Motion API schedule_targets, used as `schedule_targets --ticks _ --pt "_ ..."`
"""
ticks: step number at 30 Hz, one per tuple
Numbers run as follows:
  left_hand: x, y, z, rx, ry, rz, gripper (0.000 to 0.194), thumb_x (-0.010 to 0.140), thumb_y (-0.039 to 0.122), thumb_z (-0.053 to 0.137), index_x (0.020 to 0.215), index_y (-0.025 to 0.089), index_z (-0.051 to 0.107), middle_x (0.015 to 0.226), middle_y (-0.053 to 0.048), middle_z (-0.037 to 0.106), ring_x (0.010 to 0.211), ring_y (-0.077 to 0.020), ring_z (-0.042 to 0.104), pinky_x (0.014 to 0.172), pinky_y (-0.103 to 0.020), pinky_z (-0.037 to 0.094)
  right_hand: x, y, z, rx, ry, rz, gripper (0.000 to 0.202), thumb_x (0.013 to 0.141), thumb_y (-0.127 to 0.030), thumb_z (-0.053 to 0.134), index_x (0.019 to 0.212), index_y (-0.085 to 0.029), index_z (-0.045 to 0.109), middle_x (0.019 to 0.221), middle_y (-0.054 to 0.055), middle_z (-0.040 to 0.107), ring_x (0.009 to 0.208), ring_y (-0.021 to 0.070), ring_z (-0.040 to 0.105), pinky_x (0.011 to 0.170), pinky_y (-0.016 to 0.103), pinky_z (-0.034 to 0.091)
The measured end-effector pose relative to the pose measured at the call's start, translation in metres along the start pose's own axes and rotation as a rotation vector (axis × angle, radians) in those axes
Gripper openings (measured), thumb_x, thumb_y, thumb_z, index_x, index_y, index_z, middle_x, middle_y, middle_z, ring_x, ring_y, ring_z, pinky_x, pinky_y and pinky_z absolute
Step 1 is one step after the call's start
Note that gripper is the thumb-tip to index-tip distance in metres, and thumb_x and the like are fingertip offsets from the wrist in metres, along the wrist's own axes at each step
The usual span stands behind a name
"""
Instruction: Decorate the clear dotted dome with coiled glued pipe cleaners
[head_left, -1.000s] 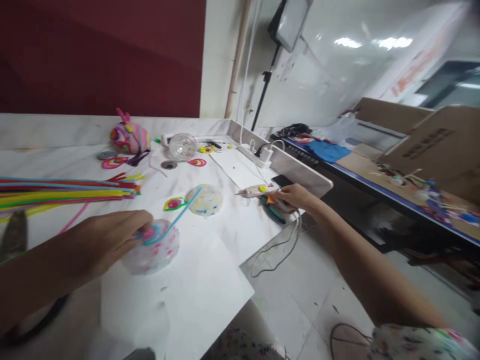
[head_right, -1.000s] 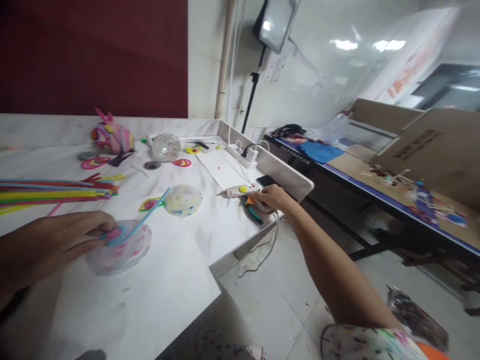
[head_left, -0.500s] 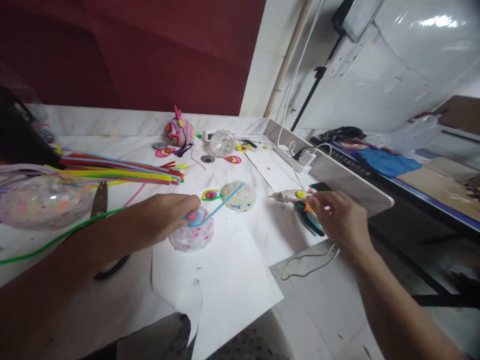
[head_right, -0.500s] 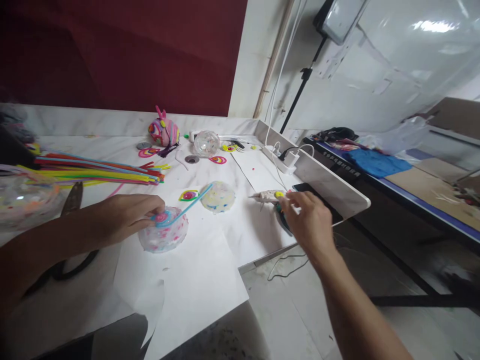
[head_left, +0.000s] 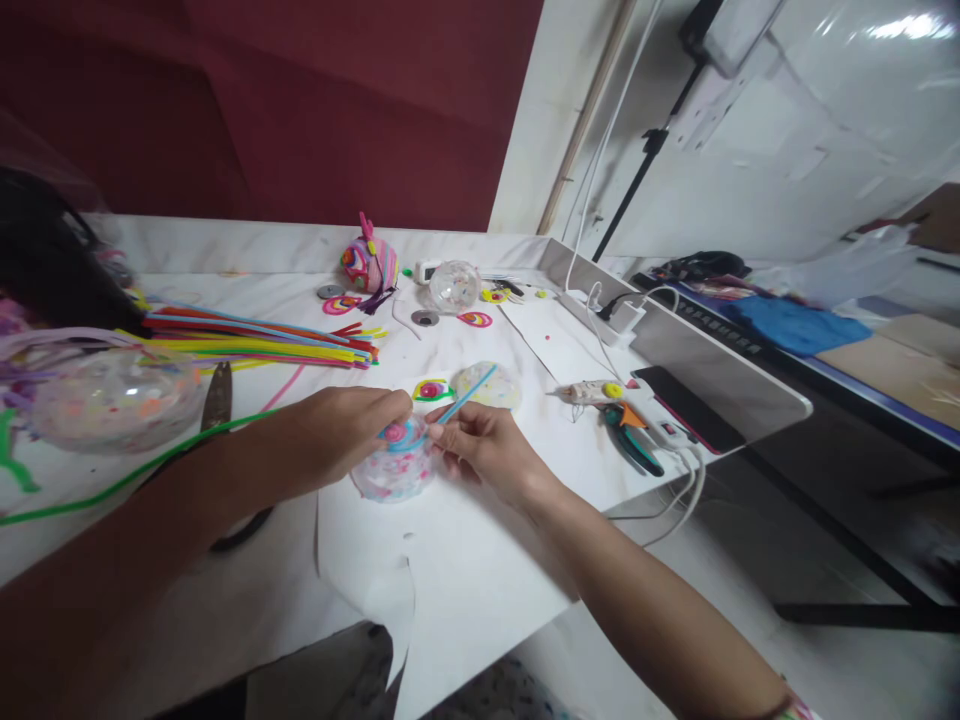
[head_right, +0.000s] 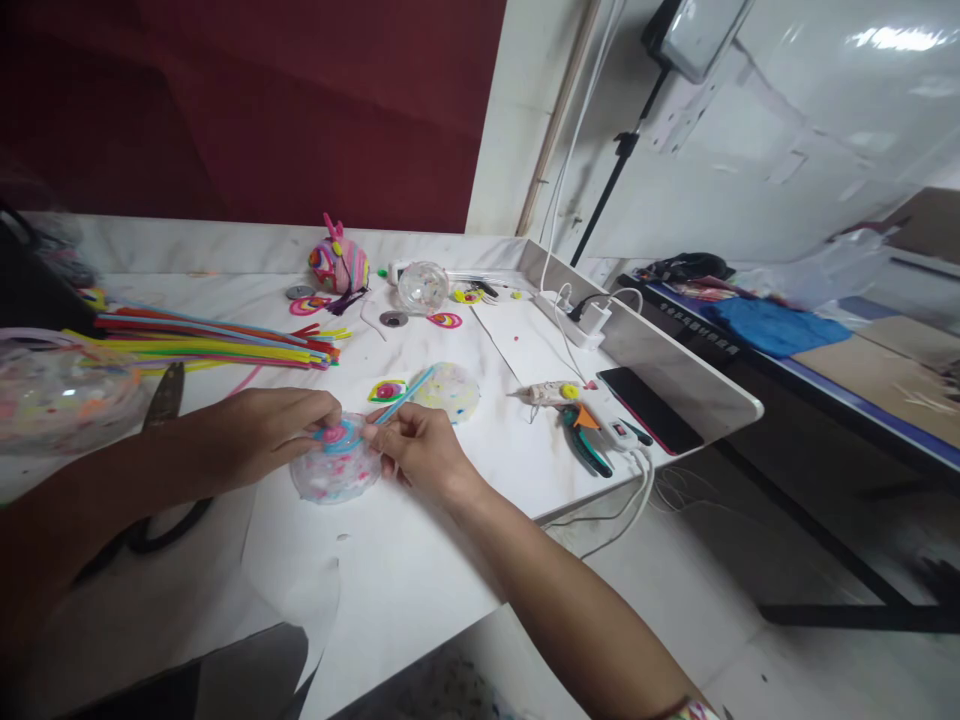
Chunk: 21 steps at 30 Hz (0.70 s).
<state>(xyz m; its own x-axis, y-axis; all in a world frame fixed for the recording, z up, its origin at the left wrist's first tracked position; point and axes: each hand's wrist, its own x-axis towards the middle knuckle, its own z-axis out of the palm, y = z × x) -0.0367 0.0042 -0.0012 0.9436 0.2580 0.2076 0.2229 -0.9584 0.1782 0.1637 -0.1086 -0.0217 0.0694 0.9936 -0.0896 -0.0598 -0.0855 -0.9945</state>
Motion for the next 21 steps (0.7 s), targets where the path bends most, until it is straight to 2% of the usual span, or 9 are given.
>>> schedule_targets --ticks 5,9,12,21 --pt "0.001 -0.001 0.0 -0.013 0.021 0.023 0.014 0.087 0.011 0.049 0.095 0.022 0.052 0.081 -0.001 0.063 0.071 -0.0184 0.061 0.062 -0.028 0.04 0.007 0.0 -0.001 -0.09 0.018 -0.037 0.045 0.071 -0.059 0.077 0.065 -0.021 0.055 0.053 -0.005 0.053 0.044 0.0081 0.04 0.042 0.024 0.031" --pt "0.001 -0.003 0.002 -0.019 0.023 0.019 0.012 0.086 0.012 0.05 0.092 0.022 0.052 0.081 -0.001 0.064 0.071 -0.0182 0.062 0.062 -0.028 0.041 0.013 0.003 -0.002 -0.207 0.09 -0.14 0.049 0.072 -0.062 0.075 0.06 -0.022 0.048 0.056 -0.006 0.043 0.052 0.0091 0.036 0.049 0.025 0.029" --pt "0.0 -0.005 0.003 -0.01 0.035 0.023 0.014 0.084 0.011 0.051 0.093 0.022 0.052 0.082 -0.001 0.065 0.072 -0.0186 0.063 0.063 -0.028 0.042 0.02 0.008 -0.003 -0.27 0.111 -0.21 0.05 0.073 -0.062 0.071 0.058 -0.021 0.048 0.058 -0.005 0.042 0.057 0.0102 0.036 0.055 0.026 0.03" --pt "0.003 -0.003 -0.003 0.014 -0.011 0.06 0.027 0.09 0.012 0.047 0.111 0.023 0.059 0.095 -0.003 0.07 0.084 -0.0193 0.067 0.072 -0.028 0.047 0.037 0.016 -0.005 -0.364 0.123 -0.263 0.022 0.075 -0.03 0.067 0.061 -0.019 0.055 0.058 -0.004 0.051 0.059 0.0113 0.042 0.058 0.026 0.032"
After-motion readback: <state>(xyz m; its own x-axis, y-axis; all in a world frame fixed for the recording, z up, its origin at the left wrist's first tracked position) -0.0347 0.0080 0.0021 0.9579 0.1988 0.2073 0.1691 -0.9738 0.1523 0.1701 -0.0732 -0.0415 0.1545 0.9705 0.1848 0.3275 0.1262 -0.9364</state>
